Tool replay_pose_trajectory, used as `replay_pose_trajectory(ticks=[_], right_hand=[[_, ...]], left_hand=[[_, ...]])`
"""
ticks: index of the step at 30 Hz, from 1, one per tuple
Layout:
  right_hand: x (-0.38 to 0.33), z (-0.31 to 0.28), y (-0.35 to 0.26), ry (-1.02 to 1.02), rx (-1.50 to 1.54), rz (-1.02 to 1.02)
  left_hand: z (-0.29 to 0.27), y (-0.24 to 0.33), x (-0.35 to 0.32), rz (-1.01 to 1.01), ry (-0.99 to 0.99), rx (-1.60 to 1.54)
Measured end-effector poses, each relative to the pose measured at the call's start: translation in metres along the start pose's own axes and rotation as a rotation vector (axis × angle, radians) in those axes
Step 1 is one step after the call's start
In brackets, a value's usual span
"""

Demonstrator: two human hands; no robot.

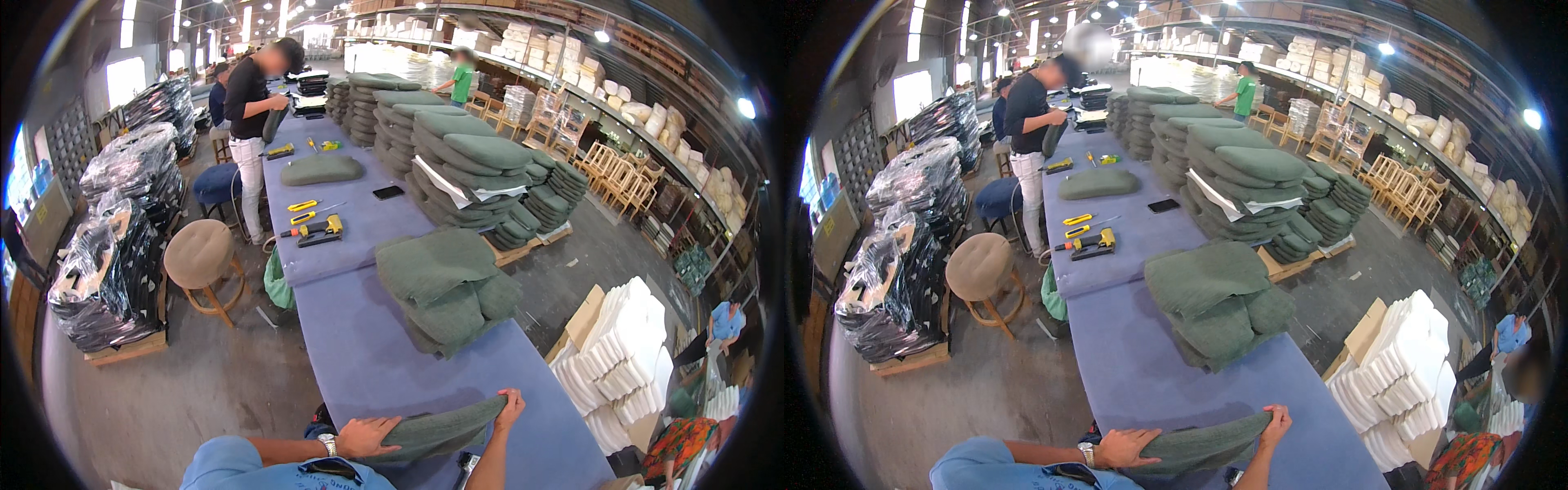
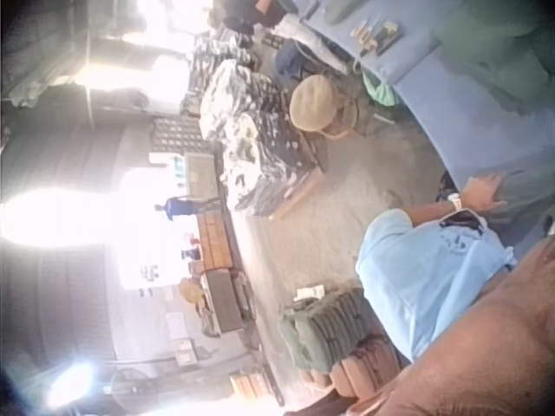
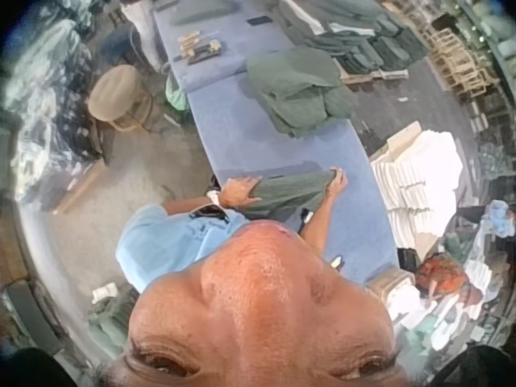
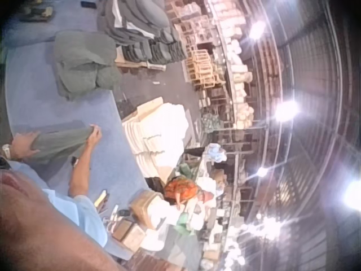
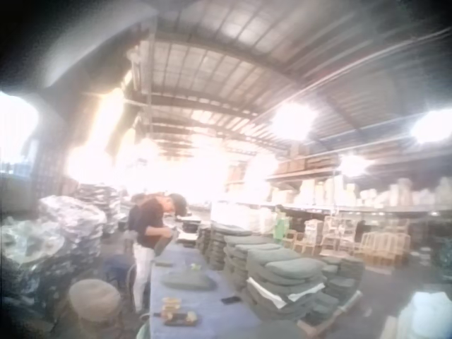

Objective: The person assembles green fabric cushions by cutting excess fabric with a utility knife, folding edges, and securing them with a staple gun. The person handles multiple cushion pieces, aligns fabric, and staples edges to complete the assembly.

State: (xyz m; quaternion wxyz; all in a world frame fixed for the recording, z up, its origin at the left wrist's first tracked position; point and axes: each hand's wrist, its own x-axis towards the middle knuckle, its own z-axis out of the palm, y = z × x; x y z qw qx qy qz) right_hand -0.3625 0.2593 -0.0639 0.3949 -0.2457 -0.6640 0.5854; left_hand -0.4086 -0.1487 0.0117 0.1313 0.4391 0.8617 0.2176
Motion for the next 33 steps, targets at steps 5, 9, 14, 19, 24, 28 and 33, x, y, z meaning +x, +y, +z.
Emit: replay_pose_trajectory(ticks=[5,9,14,19,24,28,33], right_hand=[[-0.006,0.007,-0.021,-0.031,-0.189,-0.156],[-0.025,0.013,-0.044,-0.101,-0.613,-0.458],[-0.081,0.046,-0.082,-0.204,-0.764,-0.51],[-0.134,0.084,-0.105,-0.249,-0.794,-0.619],[-0.136,0.078,-0.106,-0.28,-0.707,-0.641],[-0.115,0.066,-0.103,-0.299,-0.628,-0.639],[-0.086,0.04,-0.087,-0.275,-0.674,-0.629]], left_hand=[[0.003,-0.004,0.007,0.021,-0.023,0.003],[0.005,-0.003,0.007,0.057,-0.014,0.005],[0.003,0.002,-0.002,0.065,-0.013,-0.021],[-0.008,0.009,-0.002,0.041,-0.023,0.036],[0.005,0.004,-0.006,0.09,0.107,0.035],[0.005,0.003,-0.003,0.08,0.09,0.042],[0.016,-0.001,-0.006,0.118,0.182,0.029]])
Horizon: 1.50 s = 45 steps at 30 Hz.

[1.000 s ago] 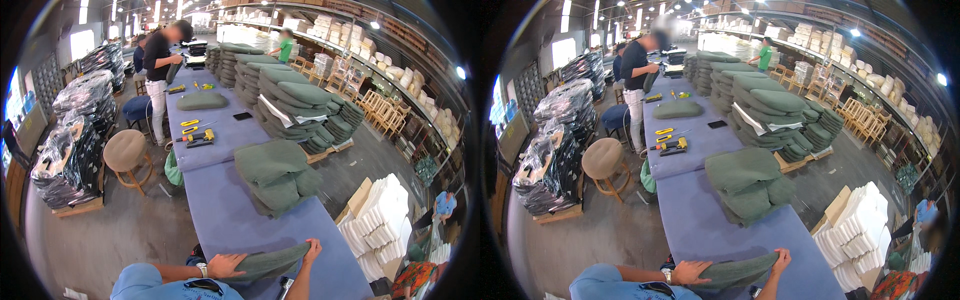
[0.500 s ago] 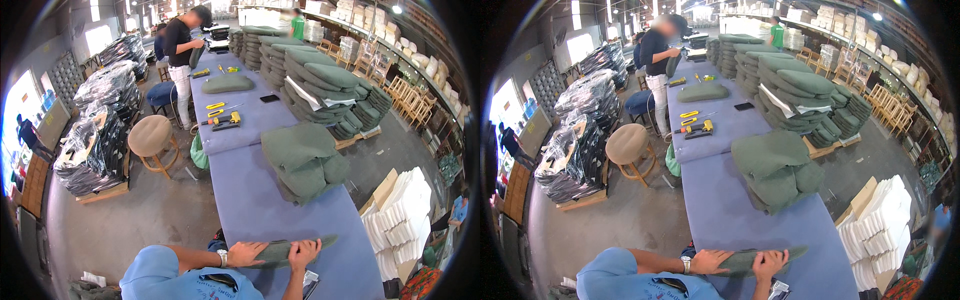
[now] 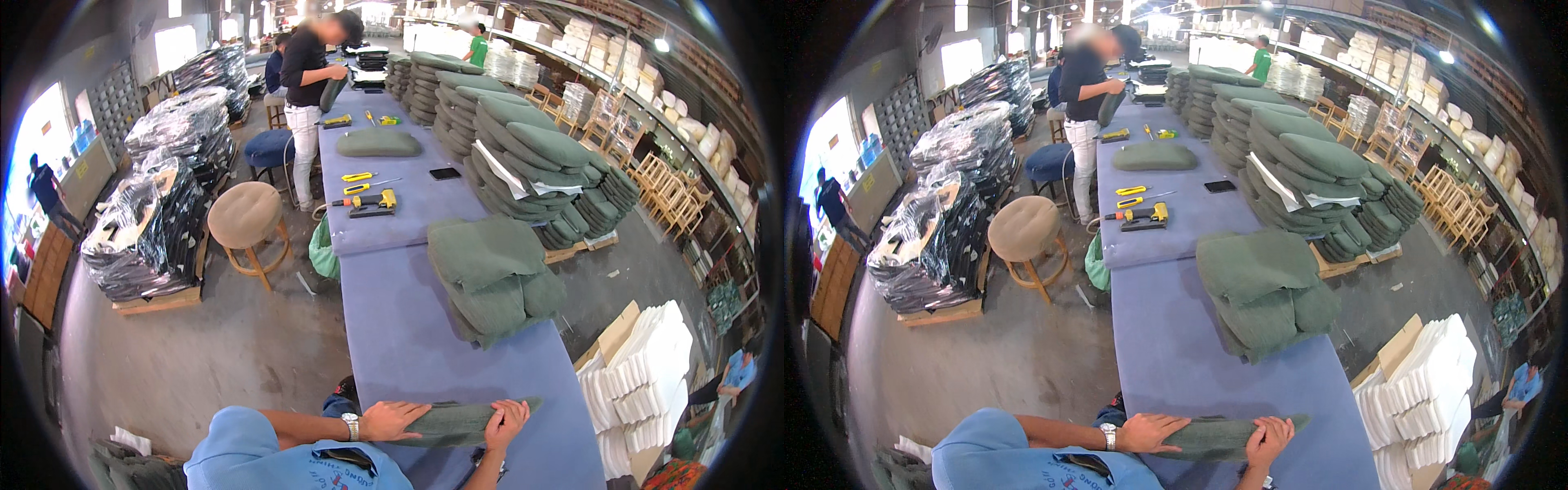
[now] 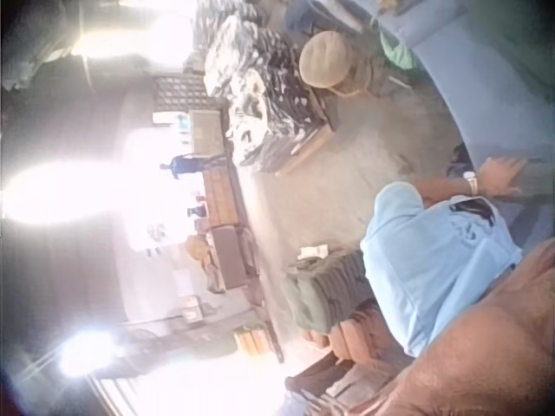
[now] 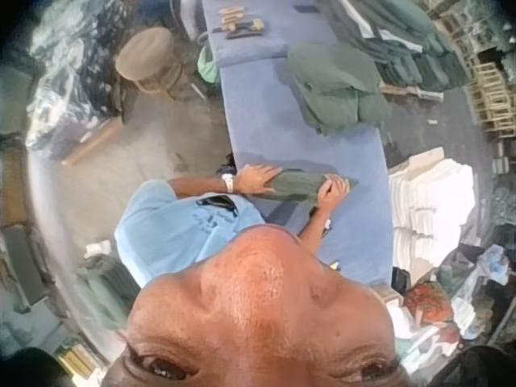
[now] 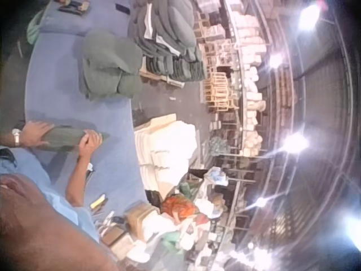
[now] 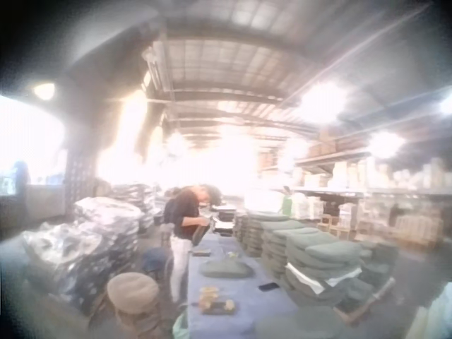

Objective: The person assembles green fabric cushions by cutting excess fabric with a utility knife, folding edges, and securing them with a staple gun. The person handles multiple cushion pieces, aligns fabric, and staples edges to complete the assembly.

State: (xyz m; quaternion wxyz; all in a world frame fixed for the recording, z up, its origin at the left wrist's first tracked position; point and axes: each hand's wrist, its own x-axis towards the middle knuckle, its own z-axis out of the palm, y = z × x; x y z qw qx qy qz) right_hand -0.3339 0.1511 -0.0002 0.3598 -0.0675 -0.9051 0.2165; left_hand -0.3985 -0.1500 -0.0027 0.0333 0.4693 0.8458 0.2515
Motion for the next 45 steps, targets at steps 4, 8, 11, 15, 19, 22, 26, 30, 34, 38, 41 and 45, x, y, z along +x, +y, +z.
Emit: replay_pose_trajectory(ticks=[4,8,11,15,19,22,26,30,34,38,41,45], right_hand=[[0.006,-0.008,0.024,-0.001,-0.029,0.019],[0.007,-0.013,0.048,-0.016,-0.017,0.059],[0.009,-0.014,0.05,-0.012,-0.001,0.095],[0.004,-0.01,0.045,0.01,0.022,0.14],[0.005,-0.013,0.049,0.002,0.024,0.15],[0.006,-0.016,0.075,-0.002,0.03,0.177],[0.007,-0.017,0.105,0.005,0.194,0.329],[0.01,-0.012,0.112,-0.015,0.241,0.373],[0.01,-0.004,0.116,0.065,0.416,0.482],[0.012,-0.001,0.108,0.114,0.474,0.528],[0.003,-0.002,0.12,0.135,0.48,0.494],[0.001,0.0,0.124,0.16,0.486,0.458]], left_hand=[[-0.006,0.002,-0.001,-0.001,-0.021,-0.024],[0.002,0.002,-0.004,-0.017,-0.034,-0.027],[-0.003,0.004,-0.002,-0.016,-0.033,-0.026],[-0.003,0.004,-0.003,-0.017,-0.059,-0.032],[-0.003,0.004,-0.004,-0.017,-0.09,-0.062],[0.003,0.002,-0.004,0.009,-0.09,-0.071],[-0.003,0.005,-0.003,-0.004,-0.121,-0.071],[-0.002,0.005,-0.004,-0.019,-0.122,-0.094],[-0.019,0.009,0.002,-0.065,-0.234,-0.111],[-0.008,-0.007,-0.01,0.029,-0.127,-0.22],[-0.006,-0.017,-0.023,0.045,-0.122,-0.328],[-0.007,-0.027,-0.033,-0.012,-0.148,-0.458]])
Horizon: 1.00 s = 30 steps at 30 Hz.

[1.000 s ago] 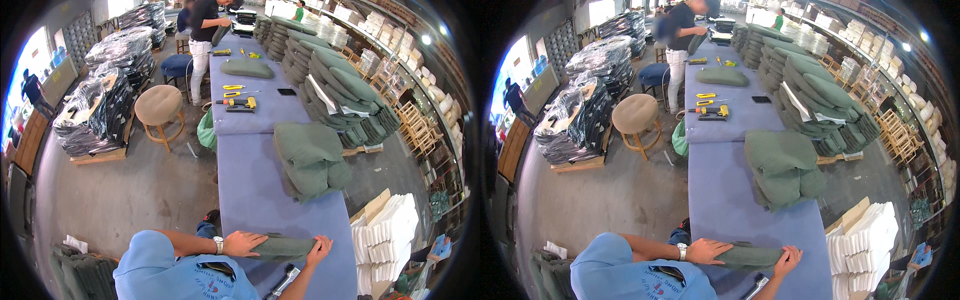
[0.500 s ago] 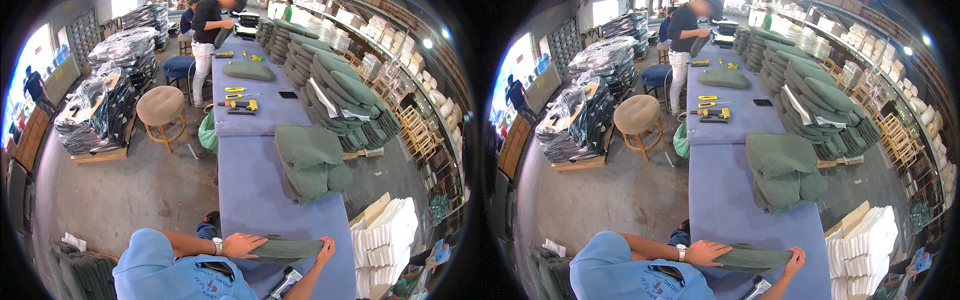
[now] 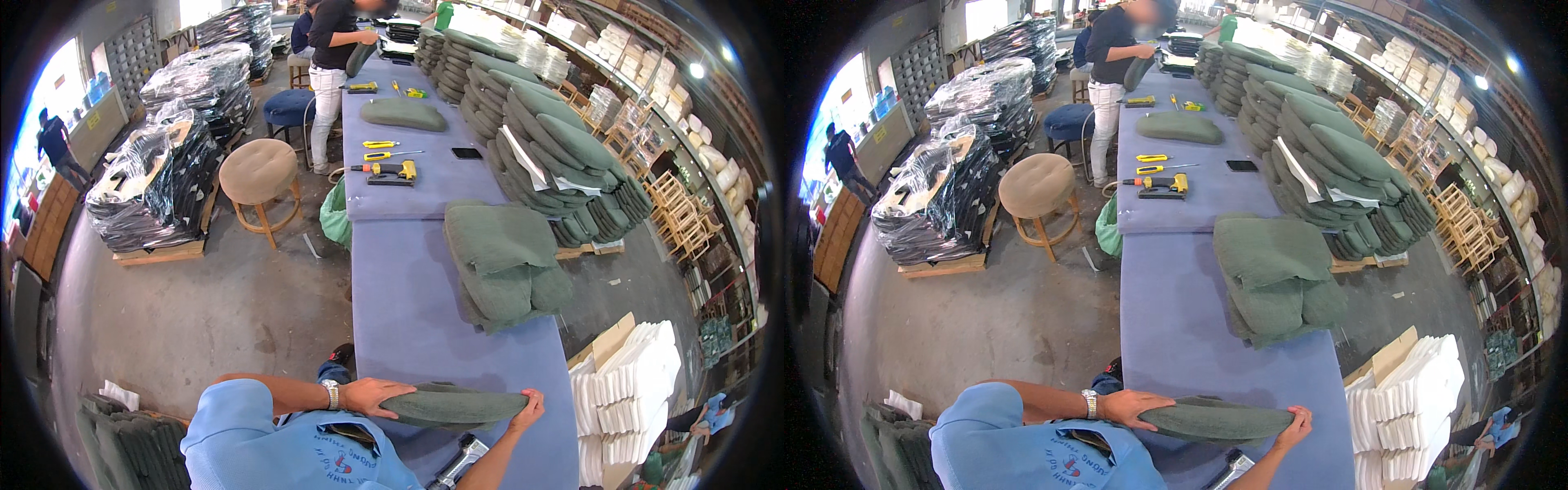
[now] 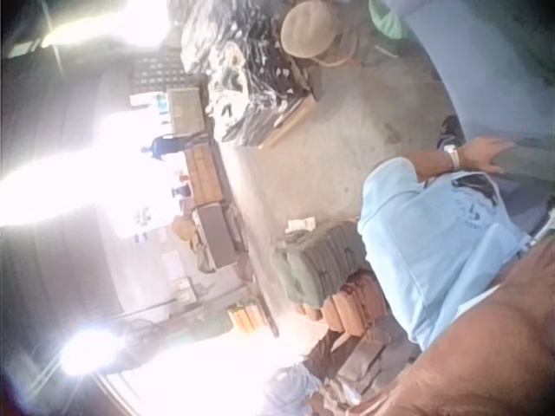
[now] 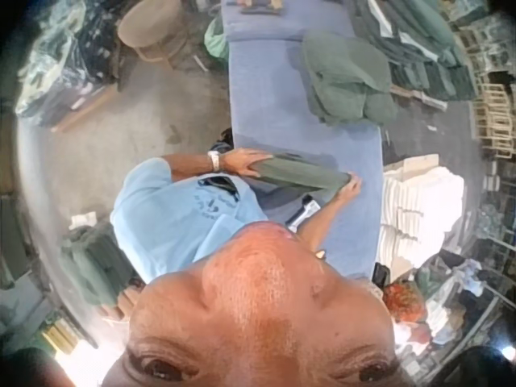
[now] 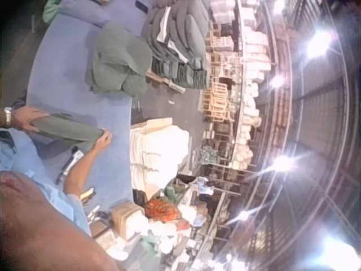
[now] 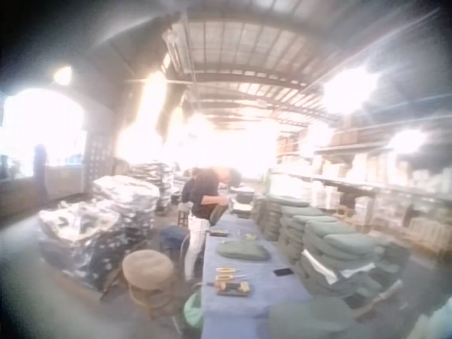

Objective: The person assembles green fabric cushions by cutting excess fabric with a utility knife, folding edges, and securing them with a staple gun. The person handles multiple cushion pieces, aligns fabric, and staples edges to complete the assembly.

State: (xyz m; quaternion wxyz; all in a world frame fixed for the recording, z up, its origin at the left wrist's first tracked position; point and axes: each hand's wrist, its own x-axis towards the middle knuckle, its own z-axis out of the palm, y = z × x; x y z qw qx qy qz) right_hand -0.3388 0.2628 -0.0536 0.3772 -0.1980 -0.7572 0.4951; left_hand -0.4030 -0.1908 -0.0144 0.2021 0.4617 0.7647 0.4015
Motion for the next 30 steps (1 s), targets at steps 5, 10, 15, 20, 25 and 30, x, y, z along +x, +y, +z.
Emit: replay_pose_trajectory(ticks=[5,10,15,20,25,30], right_hand=[[0.005,0.004,0.004,0.047,0.044,0.102],[0.013,0.018,0.002,0.118,0.084,0.152],[0.017,0.016,-0.007,0.296,0.325,0.38],[-0.036,0.051,-0.013,0.246,0.495,0.579],[-0.064,0.069,-0.049,0.139,0.351,0.621],[-0.054,0.014,-0.032,-0.319,-0.141,0.776]], left_hand=[[-0.002,-0.014,-0.004,-0.112,-0.04,-0.093],[-0.002,-0.022,-0.005,-0.216,0.063,-0.151],[-0.075,0.059,0.017,-0.231,0.124,0.093],[-0.154,0.166,0.056,-0.034,0.287,0.387],[-0.159,0.164,0.09,0.022,0.263,0.427],[-0.162,0.171,0.083,0.041,0.151,0.422]])
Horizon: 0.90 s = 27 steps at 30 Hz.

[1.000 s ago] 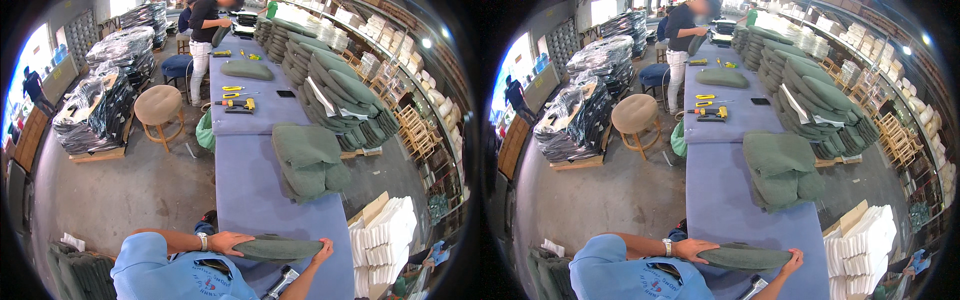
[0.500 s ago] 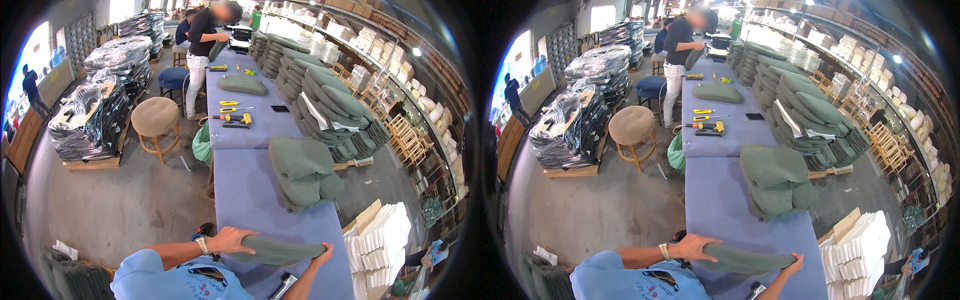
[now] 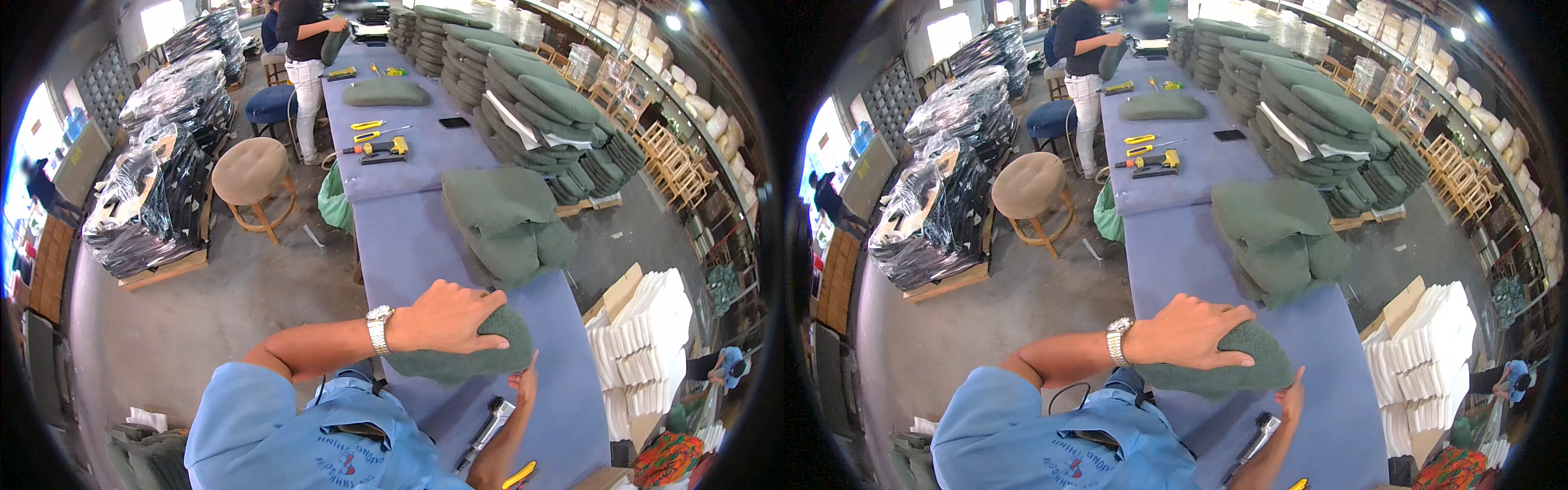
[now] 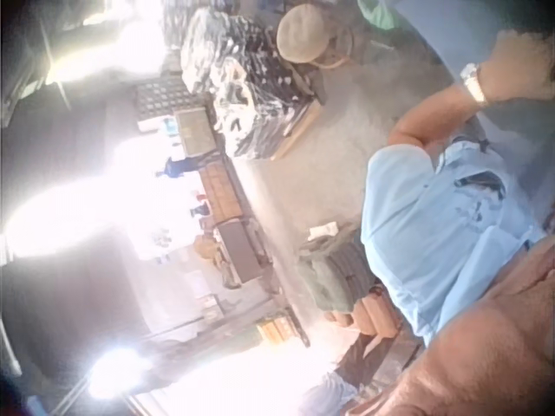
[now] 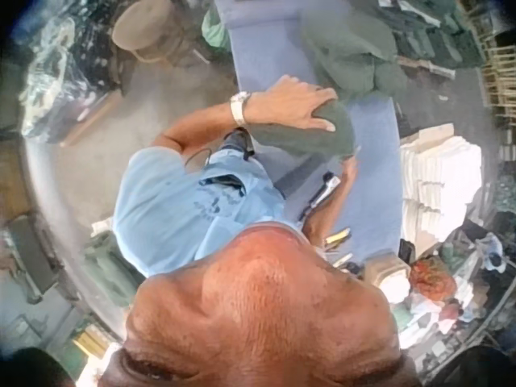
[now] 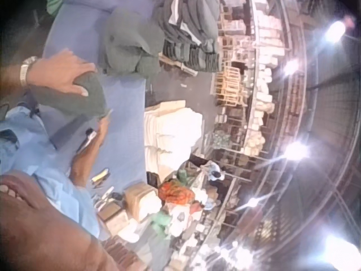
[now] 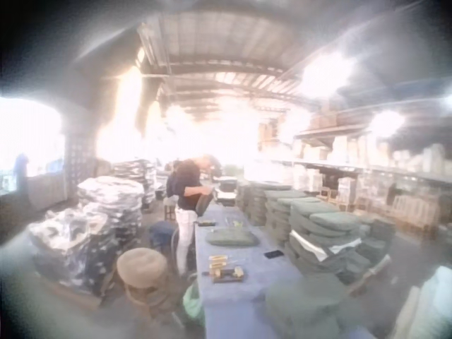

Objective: The person assembles green fabric cushions by cutting excess fabric with a utility knife, folding edges, and securing them with a staple gun. The person handles multiple cushion pieces, aligns fabric, and staples edges to complete the assembly.

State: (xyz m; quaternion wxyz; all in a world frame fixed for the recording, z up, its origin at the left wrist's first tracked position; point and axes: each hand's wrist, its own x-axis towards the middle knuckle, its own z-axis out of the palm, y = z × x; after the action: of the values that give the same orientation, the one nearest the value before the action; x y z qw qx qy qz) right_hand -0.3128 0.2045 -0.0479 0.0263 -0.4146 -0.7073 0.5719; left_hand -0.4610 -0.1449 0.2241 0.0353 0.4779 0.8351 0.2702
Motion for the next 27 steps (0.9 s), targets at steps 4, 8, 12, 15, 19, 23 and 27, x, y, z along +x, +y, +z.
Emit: replay_pose_trajectory(ticks=[4,8,12,15,19,23,27], right_hand=[[-0.008,-0.027,-0.01,-0.391,0.105,0.28],[-0.038,-0.031,-0.009,-0.57,0.397,0.179],[-0.072,-0.045,-0.01,-0.697,0.538,0.146],[-0.094,-0.061,-0.015,-0.756,0.505,0.09],[-0.105,-0.08,-0.053,-0.579,0.42,-0.2],[-0.185,-0.097,-0.12,-0.33,0.355,-0.398],[-0.228,-0.049,-0.168,-0.197,0.131,-0.357]], left_hand=[[0.001,-0.006,-0.007,0.109,0.019,0.005],[0.009,0.004,-0.013,0.223,0.037,-0.007],[0.015,0.024,-0.015,0.301,0.033,-0.053],[0.025,0.039,-0.007,0.322,0.013,-0.079],[0.036,0.054,0.008,0.376,0.017,-0.081],[0.027,0.062,0.019,0.384,-0.077,-0.091],[0.022,0.058,0.024,0.327,-0.105,-0.065]])
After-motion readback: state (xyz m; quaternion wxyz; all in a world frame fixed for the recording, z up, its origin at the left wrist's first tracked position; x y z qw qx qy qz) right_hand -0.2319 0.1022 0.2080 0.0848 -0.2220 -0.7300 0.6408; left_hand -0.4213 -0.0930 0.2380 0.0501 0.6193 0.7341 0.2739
